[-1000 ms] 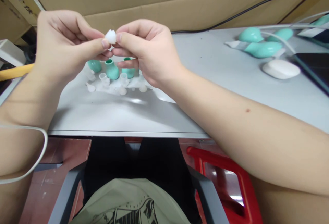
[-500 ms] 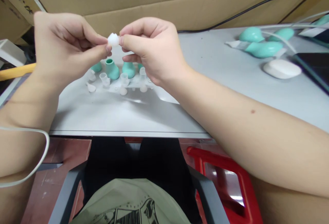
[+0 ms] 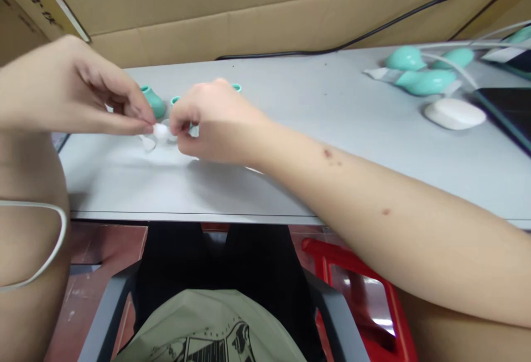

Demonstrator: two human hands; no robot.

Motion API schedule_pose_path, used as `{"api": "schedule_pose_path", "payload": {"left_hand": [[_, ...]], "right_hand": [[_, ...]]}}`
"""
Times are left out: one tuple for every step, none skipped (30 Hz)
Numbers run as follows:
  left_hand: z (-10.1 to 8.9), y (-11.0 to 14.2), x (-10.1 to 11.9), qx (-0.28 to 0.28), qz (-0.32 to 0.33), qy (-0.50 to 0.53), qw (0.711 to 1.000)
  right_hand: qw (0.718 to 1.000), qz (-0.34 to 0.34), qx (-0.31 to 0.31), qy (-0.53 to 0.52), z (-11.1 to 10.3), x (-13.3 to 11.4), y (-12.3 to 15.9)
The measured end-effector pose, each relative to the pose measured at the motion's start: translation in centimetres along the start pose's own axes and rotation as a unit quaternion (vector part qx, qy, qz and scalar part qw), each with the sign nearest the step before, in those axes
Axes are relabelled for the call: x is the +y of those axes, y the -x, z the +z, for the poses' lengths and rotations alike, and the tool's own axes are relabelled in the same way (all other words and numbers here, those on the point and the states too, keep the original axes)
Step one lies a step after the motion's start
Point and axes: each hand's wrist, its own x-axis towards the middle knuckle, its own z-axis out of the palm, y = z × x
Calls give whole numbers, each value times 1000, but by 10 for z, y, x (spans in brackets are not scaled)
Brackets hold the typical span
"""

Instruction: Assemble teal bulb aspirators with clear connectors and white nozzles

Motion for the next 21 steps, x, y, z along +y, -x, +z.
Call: {"api": "schedule_pose_path", "payload": {"left_hand": [[1, -1, 1, -29, -11, -29, 999], [3, -4, 2, -58, -23, -59, 996], [7, -7, 1, -84, -38, -84, 992], [11, -11, 1, -109, -52, -103, 987], [14, -14, 0, -129, -63, -113, 983], [17, -17, 0, -142, -70, -119, 980], [19, -19, -1, -155, -77, -123, 977], [20, -20, -1, -160, -79, -125, 976], [20, -20, -2, -161, -78, -126, 976], [18, -20, -3, -157, -73, -126, 977], [16, -19, -4, -153, -68, -125, 978], [12, -17, -6, -149, -62, -122, 979], [7, -15, -8, -142, -56, -115, 982], [2, -12, -10, -128, -49, -105, 985], [-3, -9, -12, -113, -47, -97, 988], [-9, -6, -14, -90, -44, -89, 991], [-13, -4, -16, -68, -53, -94, 992], [-17, -2, -17, -56, -71, -106, 990], [-18, -1, -19, -55, -92, -121, 987], [-18, 0, -20, -65, -111, -137, 982], [-17, 0, -22, -85, -123, -150, 977]], "right_hand": [[997, -18, -47, 57, 2, -3, -2], [990, -32, -86, 110, 3, -5, -4], [981, -42, -116, 151, 4, -7, -6], [972, -48, -142, 182, 5, -8, -8], [966, -51, -156, 202, 5, -9, -10], [962, -53, -161, 213, 5, -9, -10], [960, -55, -165, 220, 5, -9, -10], [959, -56, -165, 223, 6, -9, -10], [958, -56, -167, 225, 7, -8, -10], [960, -56, -163, 223, 8, -6, -9], [961, -57, -163, 217, 9, -4, -8], [963, -58, -160, 210, 10, -2, -7], [966, -60, -150, 201, 11, 0, -7], [966, -67, -155, 194, 11, 1, -6], [967, -72, -149, 195, 9, 2, -5], [966, -80, -151, 196, 7, 3, -5], [966, -85, -148, 194, 5, 4, -4], [969, -87, -136, 188, 2, 4, -3], [973, -86, -121, 177, -1, 5, -3], [978, -80, -100, 163, -4, 6, -2], [983, -74, -79, 150, -6, 8, -2]]}}
